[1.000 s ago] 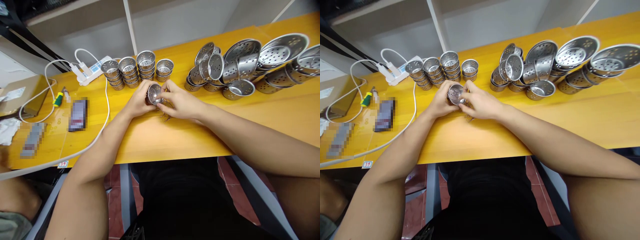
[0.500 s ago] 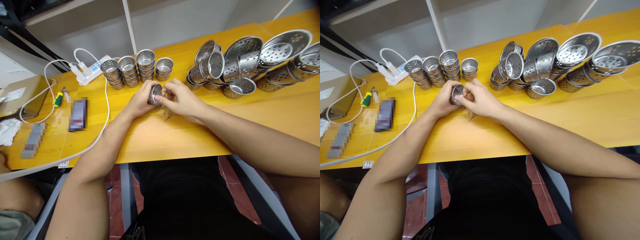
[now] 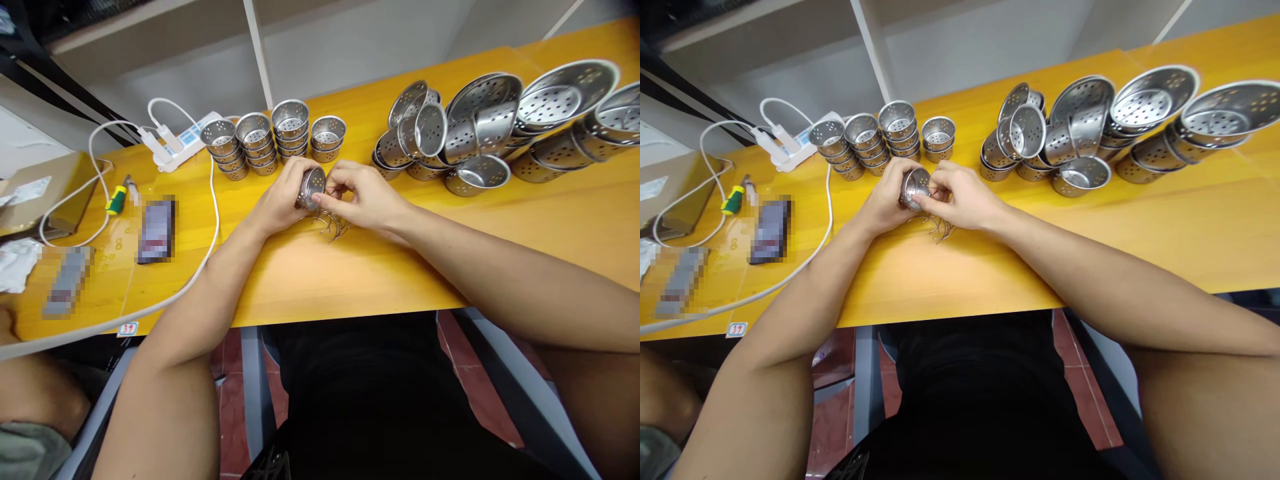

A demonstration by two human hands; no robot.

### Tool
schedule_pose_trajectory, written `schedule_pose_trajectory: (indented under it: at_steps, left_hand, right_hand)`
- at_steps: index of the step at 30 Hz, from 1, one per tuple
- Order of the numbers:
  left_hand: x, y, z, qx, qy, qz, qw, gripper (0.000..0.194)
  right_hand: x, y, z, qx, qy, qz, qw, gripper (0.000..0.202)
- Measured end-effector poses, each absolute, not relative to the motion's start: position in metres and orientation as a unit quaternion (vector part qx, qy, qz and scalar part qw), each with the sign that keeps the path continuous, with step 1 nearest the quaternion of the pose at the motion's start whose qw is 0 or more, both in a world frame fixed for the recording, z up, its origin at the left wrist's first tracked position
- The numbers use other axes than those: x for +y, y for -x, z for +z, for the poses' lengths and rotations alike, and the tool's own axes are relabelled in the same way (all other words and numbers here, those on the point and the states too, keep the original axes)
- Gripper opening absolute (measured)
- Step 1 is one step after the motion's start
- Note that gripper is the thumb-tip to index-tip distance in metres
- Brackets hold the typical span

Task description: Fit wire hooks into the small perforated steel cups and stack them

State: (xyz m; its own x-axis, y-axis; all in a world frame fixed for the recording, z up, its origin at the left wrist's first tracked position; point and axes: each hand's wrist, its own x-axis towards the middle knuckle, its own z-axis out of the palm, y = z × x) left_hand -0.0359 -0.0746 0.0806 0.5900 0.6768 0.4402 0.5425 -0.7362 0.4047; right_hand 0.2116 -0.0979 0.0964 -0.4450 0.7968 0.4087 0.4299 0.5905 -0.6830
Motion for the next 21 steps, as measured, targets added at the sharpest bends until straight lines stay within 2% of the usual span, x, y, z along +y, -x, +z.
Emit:
schedule_pose_trajectory:
  at_steps: [3, 6, 14, 16, 18, 21]
  left_hand:
    - [-0.070, 0.041, 0.077, 0.364, -0.874, 0.299, 0.115, 0.065]
    - [-0.064, 0.049, 0.073, 0.402, -0.854, 0.310, 0.114, 0.081]
    - [-0.052, 0.057, 0.055, 0.390, -0.839, 0.356, 0.131, 0.102]
    - [-0.054, 0.054, 0.053, 0.381, -0.837, 0.360, 0.158, 0.104]
    - [-0.058, 0.050, 0.055, 0.383, -0.837, 0.343, 0.190, 0.103]
    - [-0.066, 0.045, 0.064, 0.371, -0.848, 0.313, 0.213, 0.097]
  right_hand:
    - [-0.095, -0.217, 0.098, -0.817, 0.321, 0.309, 0.366, 0.063]
    - [-0.094, -0.225, 0.101, -0.839, 0.274, 0.330, 0.336, 0.058]
    - [-0.086, -0.238, 0.089, -0.903, 0.360, 0.156, 0.173, 0.041]
    - [-0.088, -0.237, 0.091, -0.898, 0.376, 0.139, 0.182, 0.040]
    - [-0.091, -0.235, 0.094, -0.885, 0.380, 0.137, 0.229, 0.047]
    - [-0.096, -0.229, 0.098, -0.882, 0.329, 0.157, 0.299, 0.076]
